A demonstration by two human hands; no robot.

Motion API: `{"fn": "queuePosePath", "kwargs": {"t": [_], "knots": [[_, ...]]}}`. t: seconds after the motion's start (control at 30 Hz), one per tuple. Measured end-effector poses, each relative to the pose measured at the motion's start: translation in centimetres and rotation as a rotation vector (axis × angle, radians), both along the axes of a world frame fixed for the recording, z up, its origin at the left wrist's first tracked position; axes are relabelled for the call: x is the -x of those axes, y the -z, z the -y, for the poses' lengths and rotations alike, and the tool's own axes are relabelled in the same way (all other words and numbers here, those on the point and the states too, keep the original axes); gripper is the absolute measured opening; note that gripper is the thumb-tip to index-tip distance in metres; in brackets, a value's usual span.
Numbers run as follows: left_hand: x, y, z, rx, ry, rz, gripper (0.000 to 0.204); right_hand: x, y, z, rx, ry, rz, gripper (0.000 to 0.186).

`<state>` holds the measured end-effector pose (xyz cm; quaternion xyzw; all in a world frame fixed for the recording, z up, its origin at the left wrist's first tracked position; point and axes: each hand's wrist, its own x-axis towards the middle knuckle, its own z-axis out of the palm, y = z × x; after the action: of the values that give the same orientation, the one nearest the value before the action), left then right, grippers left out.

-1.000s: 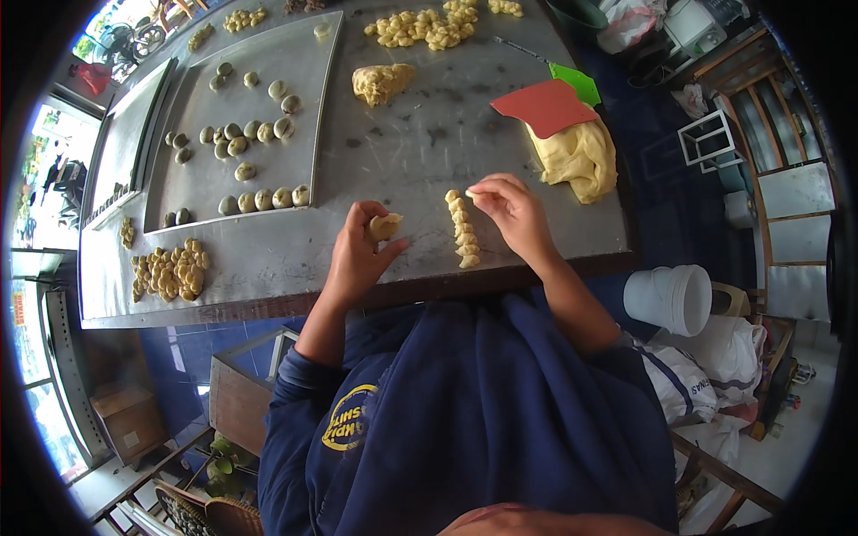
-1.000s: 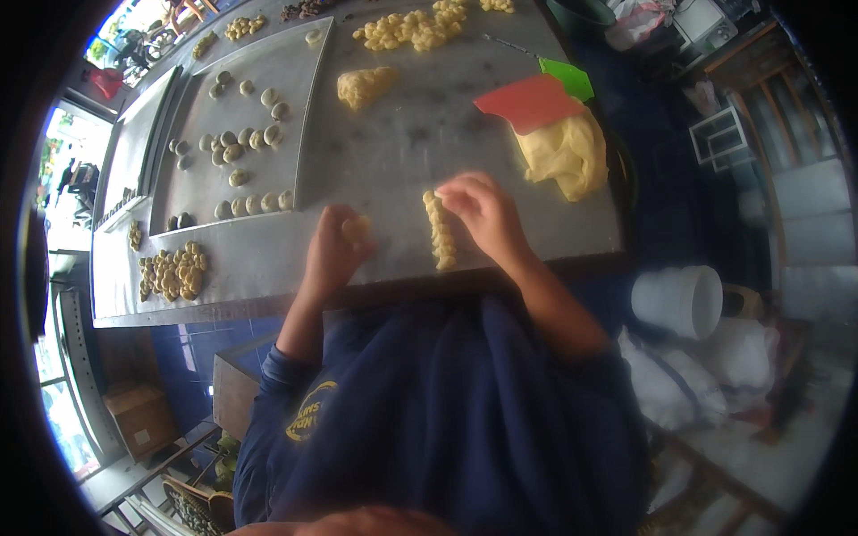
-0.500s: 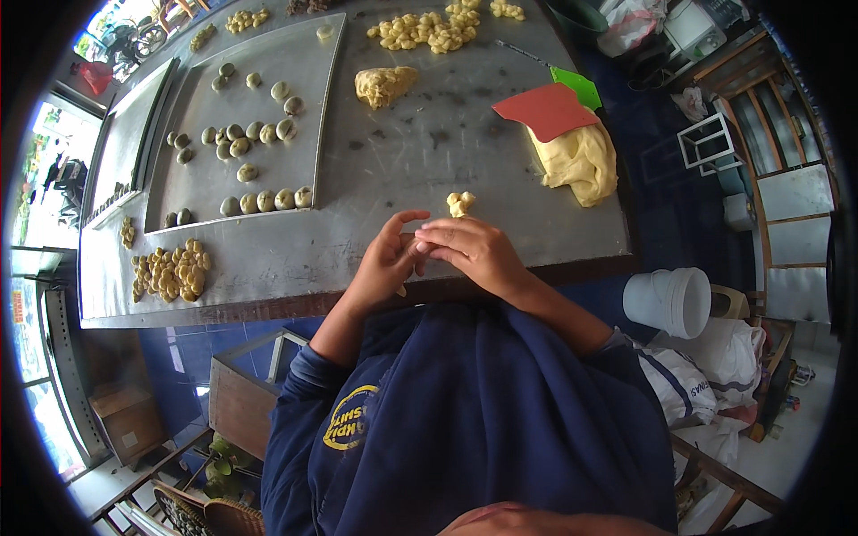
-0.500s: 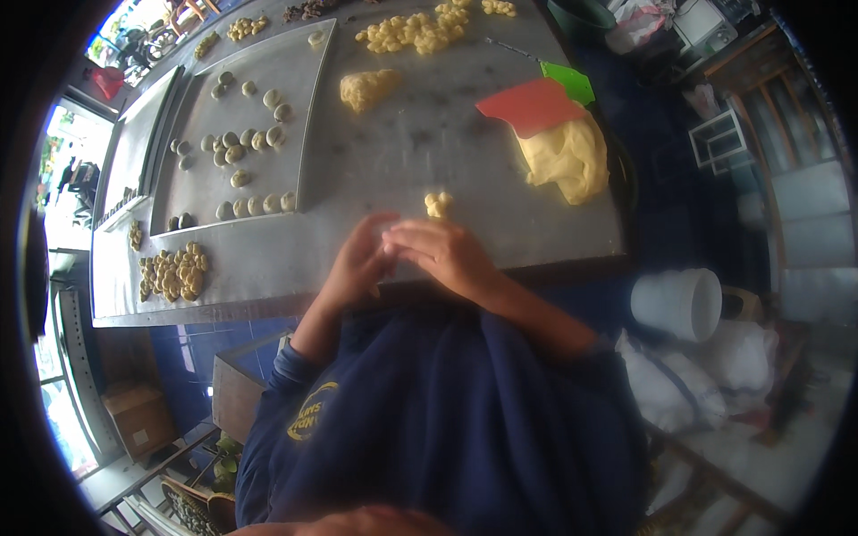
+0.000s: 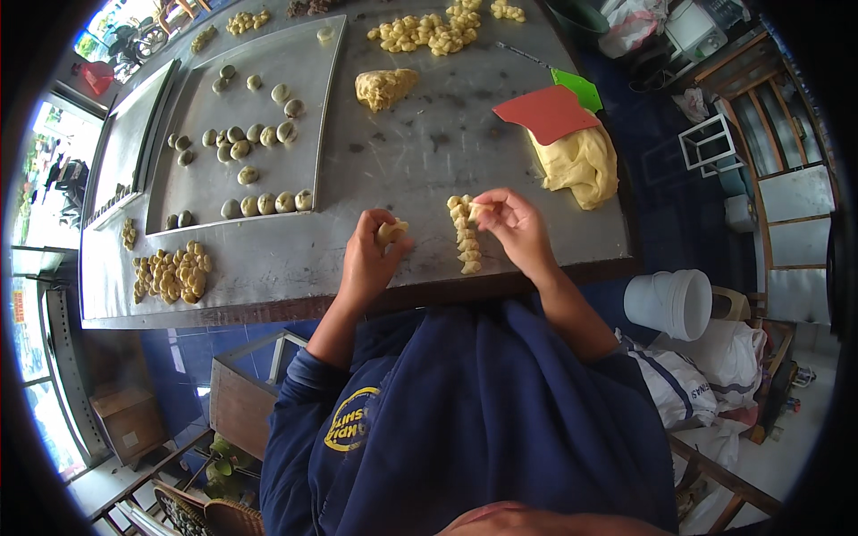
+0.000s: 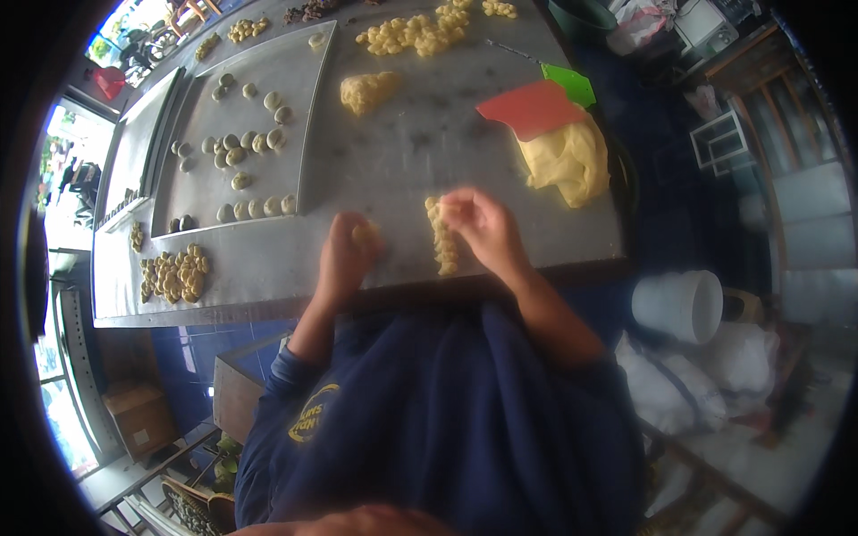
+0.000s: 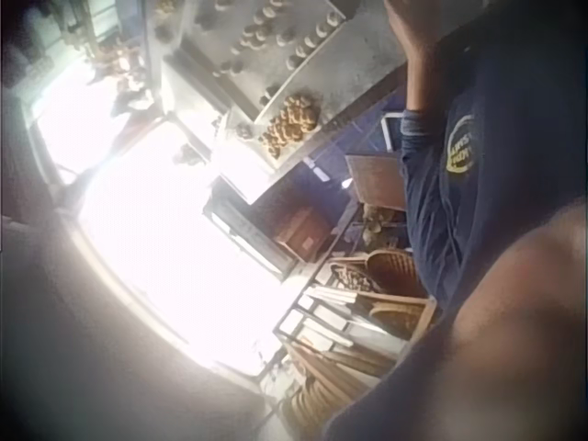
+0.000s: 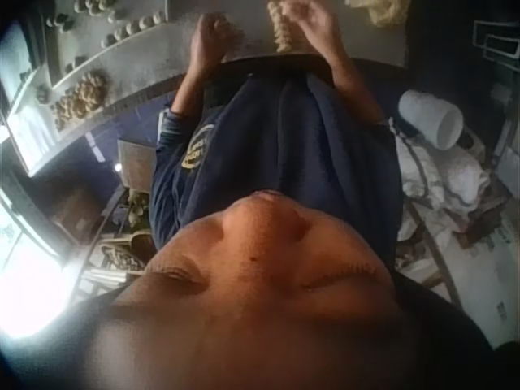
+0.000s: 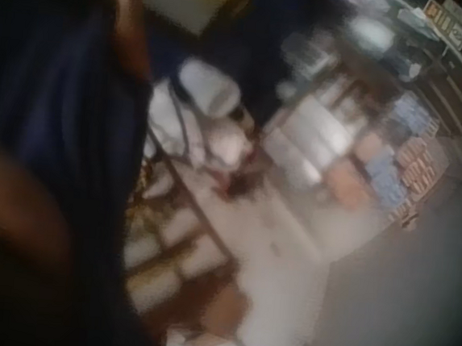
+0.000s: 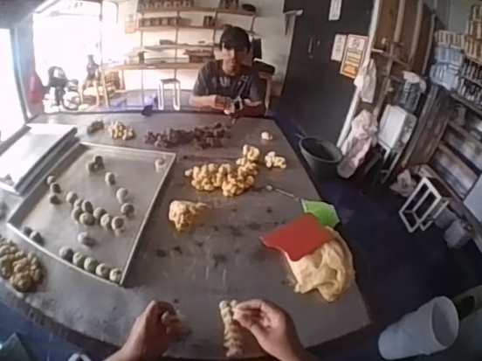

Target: The person rolls a piece of dough into a long strand and then pinches off small pieces to assemble a shaped pastry on the table.

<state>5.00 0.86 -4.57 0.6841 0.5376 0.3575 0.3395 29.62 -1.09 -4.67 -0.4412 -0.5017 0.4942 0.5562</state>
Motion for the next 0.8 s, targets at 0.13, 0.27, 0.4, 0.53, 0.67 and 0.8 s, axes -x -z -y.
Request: {"fn": "queuePosePath", "kwargs": {"t": [0.13, 0.27, 0.4, 0.53, 0.67, 0.8], "knots": [[0.2, 0.5, -0.1, -0.024, 0.028, 0.005, 0.026, -1.2, 1.6, -0.8, -0.288, 0.196, 0.875, 0.031], [-0.2, 0.3, 0.0, 0.028, 0.137, 0.005, 0.031, -0.3, 3.0, -0.5, -0.086, 0.122, 0.87, 0.029], [-0.3, 0.2, 0.1, 0.193, 0.263, 0.191, 0.035, 2.2, -0.3, 0.5, -0.393, 0.171, 0.899, 0.027], [-1.2, -1.2, 0.8, 0.429, 0.361, 0.483, 0.037, 4.0, -1.9, 1.5, -0.451, -0.005, 0.7, 0.021], [-1.6, -1.4, 0.6, 0.461, 0.362, 0.534, 0.033, 3.9, -1.8, 1.6, -0.303, -0.035, 0.659, 0.014], [-1.7, -0.5, 0.6, 0.179, 0.301, 0.269, 0.027, 2.9, -1.9, 1.9, 0.343, -0.237, 0.116, 0.013]]}}
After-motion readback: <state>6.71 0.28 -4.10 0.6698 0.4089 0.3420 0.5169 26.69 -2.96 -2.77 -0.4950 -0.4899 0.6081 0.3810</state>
